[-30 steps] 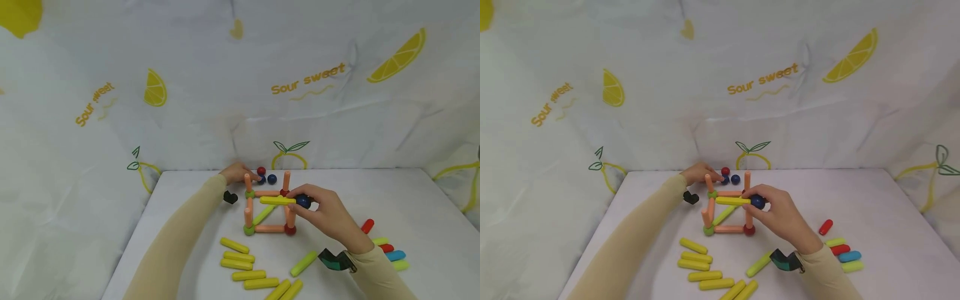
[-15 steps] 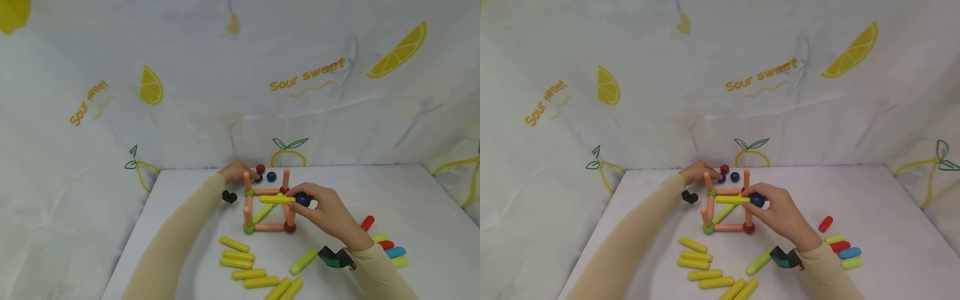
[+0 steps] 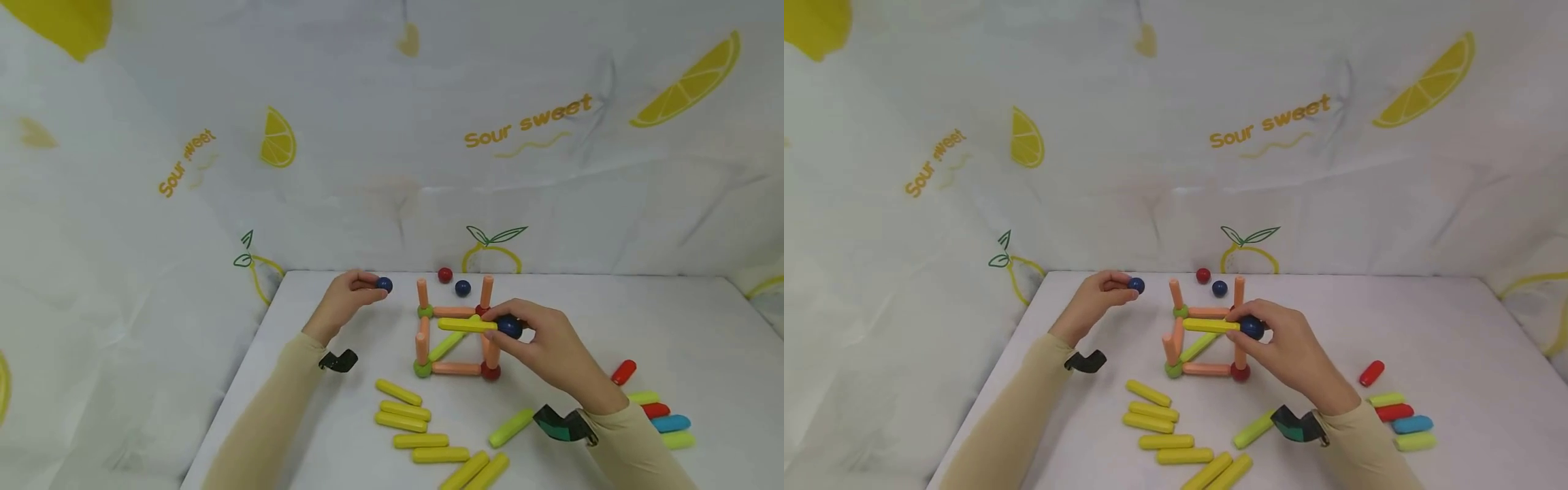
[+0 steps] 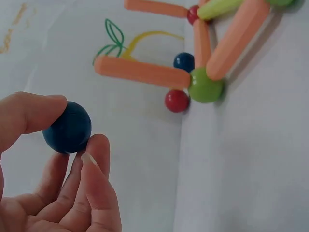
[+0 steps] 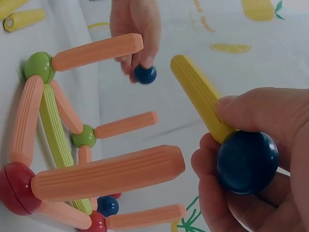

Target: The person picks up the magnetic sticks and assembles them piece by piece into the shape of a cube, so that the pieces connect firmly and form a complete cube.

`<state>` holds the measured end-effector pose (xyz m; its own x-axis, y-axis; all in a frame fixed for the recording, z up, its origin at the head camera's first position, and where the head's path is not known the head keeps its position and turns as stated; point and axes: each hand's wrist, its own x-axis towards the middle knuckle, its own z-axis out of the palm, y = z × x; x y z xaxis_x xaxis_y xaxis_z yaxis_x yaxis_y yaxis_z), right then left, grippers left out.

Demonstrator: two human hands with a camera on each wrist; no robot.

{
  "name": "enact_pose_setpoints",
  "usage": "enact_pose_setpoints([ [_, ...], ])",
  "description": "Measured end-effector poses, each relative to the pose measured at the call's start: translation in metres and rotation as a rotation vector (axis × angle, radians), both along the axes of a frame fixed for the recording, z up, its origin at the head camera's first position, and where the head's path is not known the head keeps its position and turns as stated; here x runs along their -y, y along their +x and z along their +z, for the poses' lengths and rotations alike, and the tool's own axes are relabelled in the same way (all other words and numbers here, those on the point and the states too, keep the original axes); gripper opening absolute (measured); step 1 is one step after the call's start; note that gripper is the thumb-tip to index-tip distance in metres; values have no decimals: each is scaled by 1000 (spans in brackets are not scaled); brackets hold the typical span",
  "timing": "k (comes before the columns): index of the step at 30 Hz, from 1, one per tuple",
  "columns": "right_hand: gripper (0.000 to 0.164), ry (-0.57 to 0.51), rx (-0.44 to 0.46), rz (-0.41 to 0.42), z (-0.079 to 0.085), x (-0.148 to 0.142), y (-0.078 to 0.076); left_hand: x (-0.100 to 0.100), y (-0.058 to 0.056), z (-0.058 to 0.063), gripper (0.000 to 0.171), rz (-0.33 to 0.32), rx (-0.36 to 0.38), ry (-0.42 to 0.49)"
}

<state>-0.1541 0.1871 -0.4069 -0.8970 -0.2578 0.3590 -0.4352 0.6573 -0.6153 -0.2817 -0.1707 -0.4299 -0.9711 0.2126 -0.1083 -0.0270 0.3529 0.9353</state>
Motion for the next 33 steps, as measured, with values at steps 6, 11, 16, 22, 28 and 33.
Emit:
enact_pose_setpoints([
  [6,23,0,-17,-3,-3,2,-1,-4,47,13,44,-107,-112,17],
  [11,23,-1,-2,-10,-5,3,0,-22,67,14,37,-225,-258,-42],
  [16,24,-4,-40,1,-4,5,2,-32,77,11,35,-264,-370,-76],
  [22,24,-35,-25,21,-1,8,3,-35,85,11,36,-268,-395,-75],
  [28,25,-37,-29,23,-1,9,3,-39,87,14,36,-288,-419,-81],
  [33,30,-70,9,27,1,8,2,-39,87,14,35,-268,-433,-100],
])
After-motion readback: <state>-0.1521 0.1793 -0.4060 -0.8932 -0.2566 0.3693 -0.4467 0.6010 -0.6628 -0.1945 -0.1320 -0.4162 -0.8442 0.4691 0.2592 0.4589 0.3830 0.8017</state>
